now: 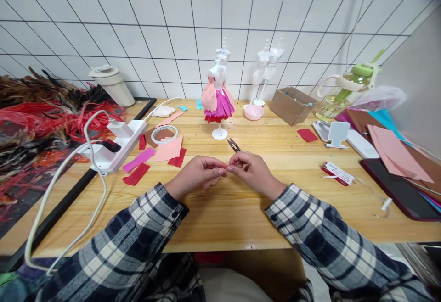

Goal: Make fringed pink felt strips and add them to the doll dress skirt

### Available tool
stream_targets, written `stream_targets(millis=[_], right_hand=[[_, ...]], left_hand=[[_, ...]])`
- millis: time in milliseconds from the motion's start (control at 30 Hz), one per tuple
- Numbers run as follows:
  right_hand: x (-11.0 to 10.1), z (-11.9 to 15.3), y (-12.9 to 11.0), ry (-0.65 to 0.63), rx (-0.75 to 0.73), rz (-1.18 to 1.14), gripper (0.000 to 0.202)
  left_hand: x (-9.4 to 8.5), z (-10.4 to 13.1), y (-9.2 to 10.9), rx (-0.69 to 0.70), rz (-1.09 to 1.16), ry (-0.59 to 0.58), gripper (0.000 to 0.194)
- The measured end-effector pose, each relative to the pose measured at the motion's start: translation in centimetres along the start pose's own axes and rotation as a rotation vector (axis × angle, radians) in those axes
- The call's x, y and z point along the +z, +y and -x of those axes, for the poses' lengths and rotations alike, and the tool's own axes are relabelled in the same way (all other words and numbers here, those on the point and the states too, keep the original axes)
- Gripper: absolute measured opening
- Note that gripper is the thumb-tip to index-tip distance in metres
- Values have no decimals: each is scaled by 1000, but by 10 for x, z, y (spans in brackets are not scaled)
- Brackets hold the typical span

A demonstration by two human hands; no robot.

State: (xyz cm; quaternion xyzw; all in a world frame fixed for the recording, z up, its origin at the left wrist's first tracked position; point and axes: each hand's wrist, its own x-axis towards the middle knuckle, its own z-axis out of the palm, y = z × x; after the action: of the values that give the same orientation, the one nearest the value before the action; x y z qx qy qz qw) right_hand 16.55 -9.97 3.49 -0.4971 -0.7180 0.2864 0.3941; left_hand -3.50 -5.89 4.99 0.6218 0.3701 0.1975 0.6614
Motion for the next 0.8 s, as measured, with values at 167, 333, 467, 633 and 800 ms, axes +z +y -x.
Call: stream_targets(millis=[167, 333, 467, 633, 800], right_hand=[[-2, 2, -4, -36, 40, -181, 47], [-5, 3, -5, -157, 29, -383, 35], [-6, 3, -2, -184, 14, -435, 43], [-4, 1, -1, -76, -143, -326, 18], [-3, 1, -3, -43, -142, -273, 17]], left_hand=[[-1, 1, -1, -20, 133, -8, 31], [1, 2, 1, -39, 169, -39, 26], [-1, 2, 3, -33, 192, -22, 23], [1, 2, 4, -67, 219, -94, 23], [5, 2, 4, -46, 252, -68, 28]])
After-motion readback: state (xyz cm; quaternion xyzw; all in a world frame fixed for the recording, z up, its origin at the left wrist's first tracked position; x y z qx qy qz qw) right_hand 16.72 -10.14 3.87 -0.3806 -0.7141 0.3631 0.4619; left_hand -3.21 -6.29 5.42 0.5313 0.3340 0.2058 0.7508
